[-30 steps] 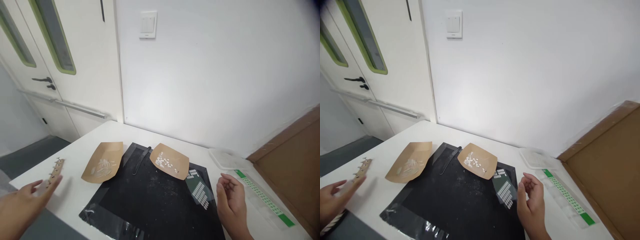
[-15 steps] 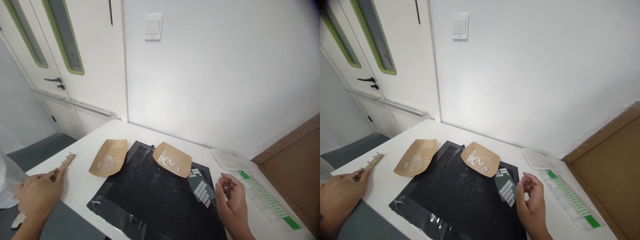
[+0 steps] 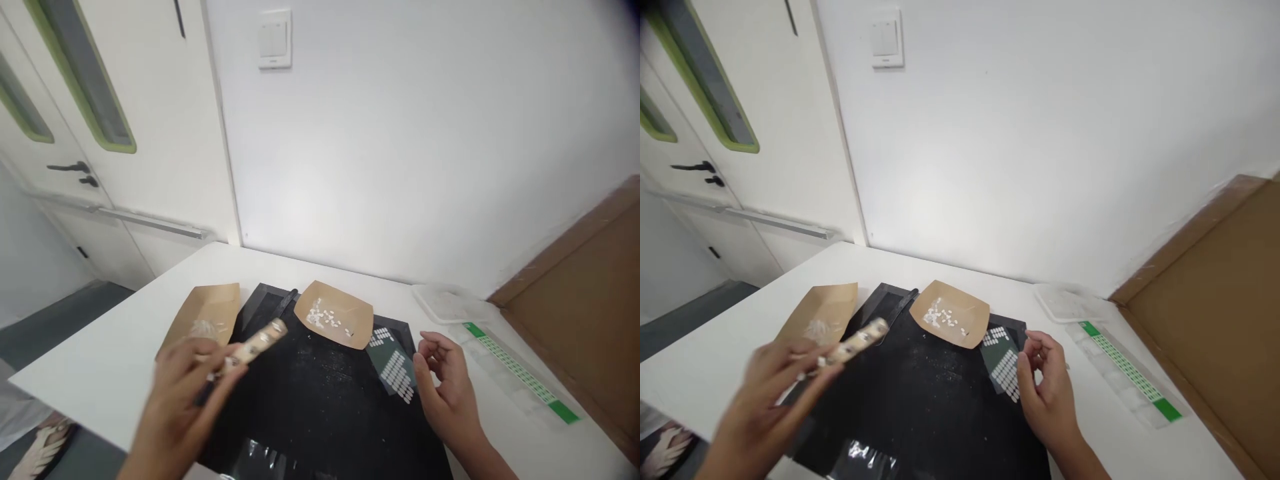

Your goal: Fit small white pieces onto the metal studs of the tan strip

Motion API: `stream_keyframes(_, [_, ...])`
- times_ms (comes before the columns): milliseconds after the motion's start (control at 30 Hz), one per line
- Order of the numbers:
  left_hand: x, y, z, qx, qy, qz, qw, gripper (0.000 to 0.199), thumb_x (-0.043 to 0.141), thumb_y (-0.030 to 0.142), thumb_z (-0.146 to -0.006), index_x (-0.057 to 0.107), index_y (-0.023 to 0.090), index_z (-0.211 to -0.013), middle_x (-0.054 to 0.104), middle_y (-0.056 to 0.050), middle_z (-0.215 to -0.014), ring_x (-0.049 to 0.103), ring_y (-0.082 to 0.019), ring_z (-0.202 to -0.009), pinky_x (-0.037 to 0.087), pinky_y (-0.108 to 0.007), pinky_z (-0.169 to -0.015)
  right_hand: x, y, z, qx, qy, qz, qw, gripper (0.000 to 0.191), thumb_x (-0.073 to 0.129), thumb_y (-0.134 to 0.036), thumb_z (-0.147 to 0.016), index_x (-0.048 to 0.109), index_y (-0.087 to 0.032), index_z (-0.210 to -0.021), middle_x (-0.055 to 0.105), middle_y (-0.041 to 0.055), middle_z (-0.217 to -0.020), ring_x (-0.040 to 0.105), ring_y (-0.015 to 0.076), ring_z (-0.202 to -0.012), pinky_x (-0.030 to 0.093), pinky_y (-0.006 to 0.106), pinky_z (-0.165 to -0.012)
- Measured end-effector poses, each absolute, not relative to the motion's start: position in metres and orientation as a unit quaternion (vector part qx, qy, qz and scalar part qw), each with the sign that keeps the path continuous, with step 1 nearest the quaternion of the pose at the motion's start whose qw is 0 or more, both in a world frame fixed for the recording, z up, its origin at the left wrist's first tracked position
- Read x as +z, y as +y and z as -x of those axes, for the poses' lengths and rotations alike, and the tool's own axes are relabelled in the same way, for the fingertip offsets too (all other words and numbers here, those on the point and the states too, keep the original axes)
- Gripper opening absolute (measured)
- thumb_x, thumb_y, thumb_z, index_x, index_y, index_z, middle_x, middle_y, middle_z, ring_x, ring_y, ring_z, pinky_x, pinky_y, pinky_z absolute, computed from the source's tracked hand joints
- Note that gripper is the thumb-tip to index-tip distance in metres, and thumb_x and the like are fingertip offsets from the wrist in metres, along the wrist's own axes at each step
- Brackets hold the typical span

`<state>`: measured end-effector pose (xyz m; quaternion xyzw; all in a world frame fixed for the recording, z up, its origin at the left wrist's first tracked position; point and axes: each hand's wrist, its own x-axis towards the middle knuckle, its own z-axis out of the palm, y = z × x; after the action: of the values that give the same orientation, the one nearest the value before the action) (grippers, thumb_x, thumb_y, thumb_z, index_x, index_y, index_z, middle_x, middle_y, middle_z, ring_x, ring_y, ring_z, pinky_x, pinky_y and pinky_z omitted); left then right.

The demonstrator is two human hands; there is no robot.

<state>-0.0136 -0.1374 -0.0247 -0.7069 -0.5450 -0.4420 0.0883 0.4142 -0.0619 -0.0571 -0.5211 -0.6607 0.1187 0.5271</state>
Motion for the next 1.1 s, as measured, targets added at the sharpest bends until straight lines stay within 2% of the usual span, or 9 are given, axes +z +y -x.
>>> stream_keyframes(133, [-0.009,-0.106,-0.076,-0.376,-0.395,0.835,-0.075,0.024,0.065,0.024,-0.105,0.071,0.025,-0.128,0.061,-0.009,-0.113,0.054,-0.026,-0.112,0.051,-0.039,-0.095,-0.057,-0.06,-0.418,0.125,-0.663,0.525,0.519,0.03,0.054,-0.033,-0.105,0.051,-0.025,-0.134,0.057,0.0023,-0.095,0.059,0.0202,-0.08,0.054,0.035,-0.073])
stream_keyframes(267, [-0.01,-0.076,-0.122,-0.301,-0.278,0.889,-0.203,0.019,0.068,0.03,-0.104,0.073,0.023,-0.121,0.061,-0.009,-0.109,0.055,-0.025,-0.108,0.052,-0.039,-0.094,-0.052,-0.062,-0.417,0.135,-0.68,0.513,0.507,0.024,0.053,-0.028,-0.105,0.053,-0.025,-0.129,0.056,0.0013,-0.091,0.058,0.0194,-0.076,0.052,0.033,-0.069])
stream_keyframes(333, [-0.016,-0.063,-0.136,-0.26,-0.229,0.91,-0.228,0.02,0.073,0.033,-0.101,0.075,0.023,-0.118,0.062,-0.009,-0.108,0.055,-0.025,-0.105,0.052,-0.04,-0.092,-0.048,-0.064,-0.415,0.146,-0.687,0.508,0.5,0.023,0.053,-0.025,-0.105,0.053,-0.025,-0.128,0.056,0.0009,-0.091,0.056,0.0188,-0.074,0.051,0.032,-0.066])
stream_keyframes(433, [-0.028,-0.05,-0.148,-0.232,-0.198,0.926,-0.222,0.022,0.073,0.032,-0.1,0.075,0.021,-0.119,0.063,-0.009,-0.108,0.055,-0.027,-0.104,0.051,-0.042,-0.09,-0.041,-0.067,-0.412,0.145,-0.703,0.503,0.481,0.022,0.054,-0.022,-0.103,0.054,-0.025,-0.125,0.056,0.0002,-0.089,0.054,0.018,-0.07,0.05,0.032,-0.066])
stream_keyframes(600, [-0.045,-0.044,-0.147,-0.222,-0.204,0.92,-0.249,0.019,0.072,0.029,-0.101,0.074,0.022,-0.119,0.062,-0.009,-0.108,0.055,-0.027,-0.104,0.051,-0.04,-0.089,-0.036,-0.07,-0.407,0.151,-0.768,0.466,0.412,0.012,0.057,-0.023,-0.105,0.064,-0.025,-0.114,0.065,0.0037,-0.091,0.062,0.0194,-0.074,0.05,0.032,-0.067])
stream_keyframes(700, [-0.048,-0.045,-0.141,-0.213,-0.197,0.926,-0.241,0.02,0.076,0.03,-0.098,0.074,0.021,-0.116,0.063,-0.008,-0.102,0.054,-0.026,-0.098,0.049,-0.038,-0.081,-0.039,-0.073,-0.405,0.171,-0.791,0.441,0.387,0.022,0.05,-0.025,-0.111,0.067,-0.029,-0.123,0.07,0.0014,-0.084,0.066,0.0185,-0.072,0.053,0.032,-0.07])
stream_keyframes(800, [-0.047,-0.046,-0.137,-0.209,-0.194,0.939,-0.193,0.02,0.079,0.03,-0.096,0.072,0.019,-0.112,0.063,-0.008,-0.097,0.053,-0.026,-0.092,0.046,-0.038,-0.075,-0.044,-0.075,-0.404,0.206,-0.764,0.453,0.411,0.034,0.034,-0.027,-0.116,0.062,-0.03,-0.135,0.068,-0.0012,-0.074,0.066,0.0177,-0.064,0.054,0.031,-0.066])
stream_keyframes(1000, [-0.045,-0.042,-0.133,-0.187,-0.183,0.952,-0.155,0.024,0.078,0.037,-0.096,0.07,0.019,-0.11,0.064,-0.008,-0.097,0.053,-0.027,-0.092,0.046,-0.039,-0.078,-0.046,-0.07,-0.407,0.201,-0.709,0.517,0.435,0.041,0.03,-0.032,-0.117,0.04,-0.029,-0.156,0.071,0.0064,-0.103,0.07,0.0207,-0.085,0.06,0.037,-0.081])
stream_keyframes(1100, [-0.045,-0.041,-0.131,-0.174,-0.178,0.958,-0.143,0.025,0.078,0.038,-0.097,0.069,0.019,-0.111,0.065,-0.007,-0.097,0.053,-0.027,-0.091,0.045,-0.04,-0.079,-0.044,-0.067,-0.412,0.209,-0.711,0.52,0.426,0.043,0.033,-0.032,-0.117,0.038,-0.03,-0.159,0.074,0.0048,-0.103,0.072,0.0207,-0.088,0.06,0.037,-0.085])
